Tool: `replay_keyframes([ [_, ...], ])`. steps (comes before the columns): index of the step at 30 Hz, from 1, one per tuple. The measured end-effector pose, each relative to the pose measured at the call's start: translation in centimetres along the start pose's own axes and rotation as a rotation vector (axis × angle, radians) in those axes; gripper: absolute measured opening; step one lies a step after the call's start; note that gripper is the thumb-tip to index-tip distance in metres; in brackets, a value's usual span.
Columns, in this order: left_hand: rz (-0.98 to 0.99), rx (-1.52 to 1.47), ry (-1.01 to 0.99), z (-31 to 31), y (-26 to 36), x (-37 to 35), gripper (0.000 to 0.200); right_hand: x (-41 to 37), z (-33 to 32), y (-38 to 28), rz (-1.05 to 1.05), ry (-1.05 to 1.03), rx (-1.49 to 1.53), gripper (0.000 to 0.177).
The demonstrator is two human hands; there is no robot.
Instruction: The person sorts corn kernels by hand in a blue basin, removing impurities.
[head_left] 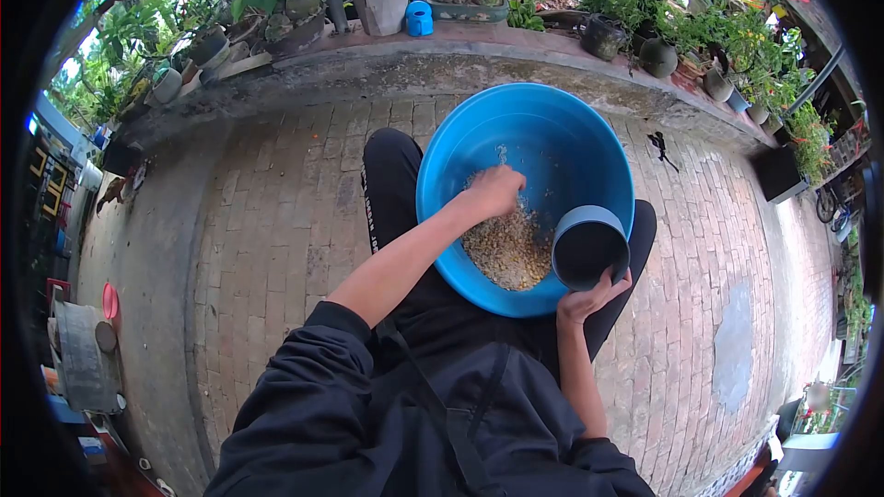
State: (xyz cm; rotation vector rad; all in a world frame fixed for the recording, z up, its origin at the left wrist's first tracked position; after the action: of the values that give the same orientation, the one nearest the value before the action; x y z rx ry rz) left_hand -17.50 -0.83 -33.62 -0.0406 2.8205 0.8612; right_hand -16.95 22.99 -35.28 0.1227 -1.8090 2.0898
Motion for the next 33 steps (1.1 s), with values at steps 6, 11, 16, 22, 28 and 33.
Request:
replay_keyframes([
  [6,-0.301,0.142,0.325,2.5,-0.9,0.3,0.057,-0.2,0.0,-0.2,-0.031,-0.029,-0.068,0.033],
  [11,-0.110,0.069,-0.067,4.1,1.8,0.3,0.042,-0.7,0.1,0.0,-0.024,-0.054,-0.040,0.034],
  [16,-0.231,0.215,0.634,1.2,0.1,2.3,0.037,-2.2,0.2,-0.8,0.009,-0.178,-0.049,0.031],
  [22,0.154,0.035,0.349,4.9,-1.8,3.2,0.032,-4.3,0.3,-0.9,0.167,-0.499,0.023,0.029],
  [28,0.308,-0.010,0.366,5.3,0.8,1.2,0.029,-4.5,0.8,-1.4,0.181,-0.584,0.046,0.036],
  [33,0.410,-0.205,0.557,7.0,-0.4,0.9,0.032,-0.6,1.5,-3.2,0.128,-0.425,0.131,0.038],
])
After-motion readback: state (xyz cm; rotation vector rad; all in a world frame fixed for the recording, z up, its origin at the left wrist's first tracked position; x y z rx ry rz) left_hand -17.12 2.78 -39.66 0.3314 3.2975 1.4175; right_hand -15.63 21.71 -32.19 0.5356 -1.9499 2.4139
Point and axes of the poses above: each hand's wrist, its own x-axis towards the middle knuckle, its own z-axis out of the palm, y = z × x, the point moved 2 cm from there along x, towards the middle knuckle, and after that the axes turned 3 degrees about z, right-handed, at the moved point
